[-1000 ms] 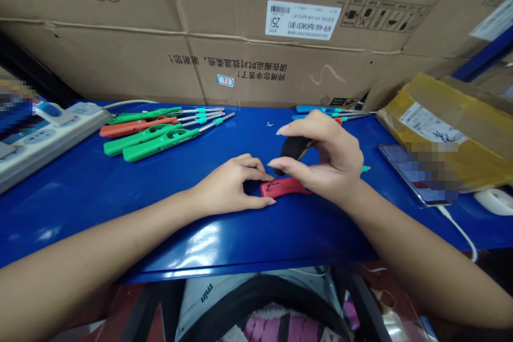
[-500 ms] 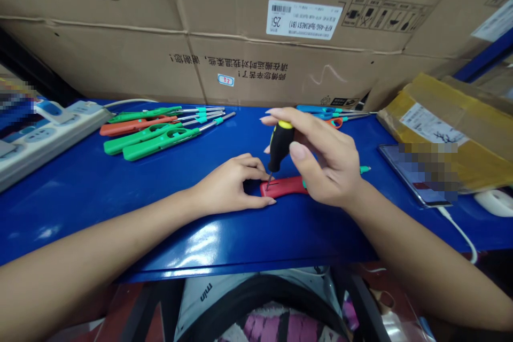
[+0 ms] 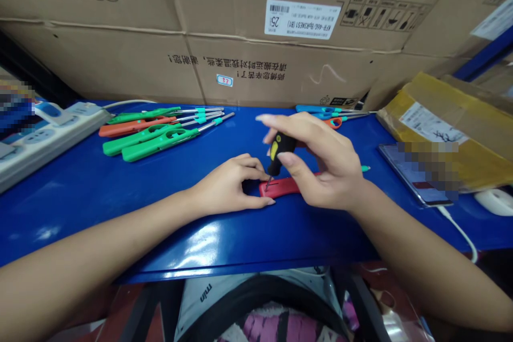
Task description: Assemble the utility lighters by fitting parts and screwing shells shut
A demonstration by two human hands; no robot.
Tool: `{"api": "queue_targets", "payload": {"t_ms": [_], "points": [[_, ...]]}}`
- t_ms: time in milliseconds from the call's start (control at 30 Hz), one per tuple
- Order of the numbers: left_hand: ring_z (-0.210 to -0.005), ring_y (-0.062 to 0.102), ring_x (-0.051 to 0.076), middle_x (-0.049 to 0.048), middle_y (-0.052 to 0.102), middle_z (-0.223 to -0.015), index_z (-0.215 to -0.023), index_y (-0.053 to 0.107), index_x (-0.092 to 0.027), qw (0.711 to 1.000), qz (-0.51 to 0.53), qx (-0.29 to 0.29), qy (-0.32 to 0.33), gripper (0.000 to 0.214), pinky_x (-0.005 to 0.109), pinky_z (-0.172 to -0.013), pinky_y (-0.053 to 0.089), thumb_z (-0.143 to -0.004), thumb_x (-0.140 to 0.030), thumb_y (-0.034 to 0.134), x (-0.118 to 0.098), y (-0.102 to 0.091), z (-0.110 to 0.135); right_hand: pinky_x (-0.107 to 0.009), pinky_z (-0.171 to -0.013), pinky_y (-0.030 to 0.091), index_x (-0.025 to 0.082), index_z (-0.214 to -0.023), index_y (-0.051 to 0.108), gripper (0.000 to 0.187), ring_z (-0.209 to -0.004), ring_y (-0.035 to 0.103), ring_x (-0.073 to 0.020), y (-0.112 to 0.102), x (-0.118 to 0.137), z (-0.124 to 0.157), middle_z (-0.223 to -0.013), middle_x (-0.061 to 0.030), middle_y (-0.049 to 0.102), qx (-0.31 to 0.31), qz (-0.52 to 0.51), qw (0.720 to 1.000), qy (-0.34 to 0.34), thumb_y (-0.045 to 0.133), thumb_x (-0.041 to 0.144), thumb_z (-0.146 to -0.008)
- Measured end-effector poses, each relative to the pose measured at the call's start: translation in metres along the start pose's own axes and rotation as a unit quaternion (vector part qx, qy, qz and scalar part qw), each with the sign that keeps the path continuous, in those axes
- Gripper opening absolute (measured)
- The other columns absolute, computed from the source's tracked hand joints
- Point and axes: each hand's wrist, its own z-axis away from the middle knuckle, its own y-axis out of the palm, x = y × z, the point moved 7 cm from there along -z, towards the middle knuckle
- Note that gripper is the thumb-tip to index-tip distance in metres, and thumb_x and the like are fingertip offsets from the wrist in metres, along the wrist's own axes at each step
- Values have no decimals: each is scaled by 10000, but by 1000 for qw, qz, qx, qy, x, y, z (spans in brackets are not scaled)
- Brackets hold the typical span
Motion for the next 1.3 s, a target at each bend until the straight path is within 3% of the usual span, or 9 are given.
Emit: {"api": "queue_targets", "payload": {"t_ms": [100, 267, 467, 567, 667, 833, 1000, 1200, 1300], "points": [[-963, 656, 246, 67, 736, -1004, -1050, 775, -187, 1000, 4, 4, -15, 337, 387, -897, 513, -817, -429, 796, 1, 1, 0, -451, -883, 596, 207, -1272, 628, 329, -992, 668, -239, -4, 3, 1, -1071, -79, 722, -38, 51, 998, -29, 638, 286, -952], [-1003, 657, 255, 67, 735, -1036, -1033, 783, -210, 1000, 7, 1, -9, 313, 399, -937, 504, -814, -433, 794, -1, 0, -1, -446, -980, 560, 190, -1455, 489, 437, -1120, 656, -220, 5, -1, 0, -1326, -104, 654, 28, 3, 1000, -9, 396, 181, -1028], [-949, 655, 239, 58, 735, -995, -1034, 770, -195, 1000, 7, 2, -17, 319, 381, -886, 514, -818, -429, 791, -1, -1, -1, -385, -759, 621, 253, -1167, 643, 284, -893, 667, -224, -5, -1, 0, -976, -63, 720, -66, 30, 997, -10, 707, 322, -899], [-978, 657, 250, 63, 741, -1018, -1049, 777, -206, 1000, -1, 5, -12, 318, 396, -910, 505, -826, -433, 784, 0, 0, 0, -436, -872, 617, 220, -1266, 611, 302, -1056, 676, -244, -2, -1, -1, -1174, -93, 706, -39, 6, 999, 10, 563, 290, -976], [-1023, 656, 259, 68, 740, -1052, -1043, 781, -211, 1000, 1, 2, -5, 314, 399, -940, 498, -822, -433, 788, -1, -1, 0, -411, -865, 622, 202, -1386, 558, 395, -1038, 698, -220, 2, -2, 0, -1293, -106, 680, -18, -41, 999, 25, 473, 198, -1000], [-929, 658, 226, 50, 729, -989, -1032, 759, -197, 1000, 17, 6, -19, 308, 373, -883, 519, -820, -418, 791, 0, -1, -1, -383, -789, 615, 216, -1197, 695, 292, -884, 669, -204, -7, 5, -2, -945, -46, 713, -86, 14, 995, -38, 696, 277, -912], [-955, 655, 233, 51, 721, -967, -915, 759, -191, 999, 27, 7, -17, 227, 368, -895, 513, -820, -396, 791, -2, -1, -1, -446, -970, 571, 181, -1362, 581, 389, -1147, 644, -234, 3, 7, -5, -1240, -100, 681, 13, -10, 1000, -14, 469, 204, -990], [-929, 654, 224, 49, 713, -964, -970, 753, -191, 999, 17, 13, -24, 253, 356, -868, 513, -824, -396, 787, -2, -1, -1, -428, -822, 614, 230, -1167, 662, 265, -928, 658, -236, -4, 5, 0, -955, -63, 688, -67, 49, 996, -30, 682, 269, -906], [-951, 652, 231, 47, 722, -978, -986, 763, -206, 1000, 9, 4, -14, 264, 370, -899, 504, -823, -412, 788, -2, -1, -1, -475, -921, 588, 223, -1303, 599, 338, -1047, 649, -253, 2, 2, -1, -1132, -100, 688, -18, 36, 999, -9, 565, 267, -970]]}}
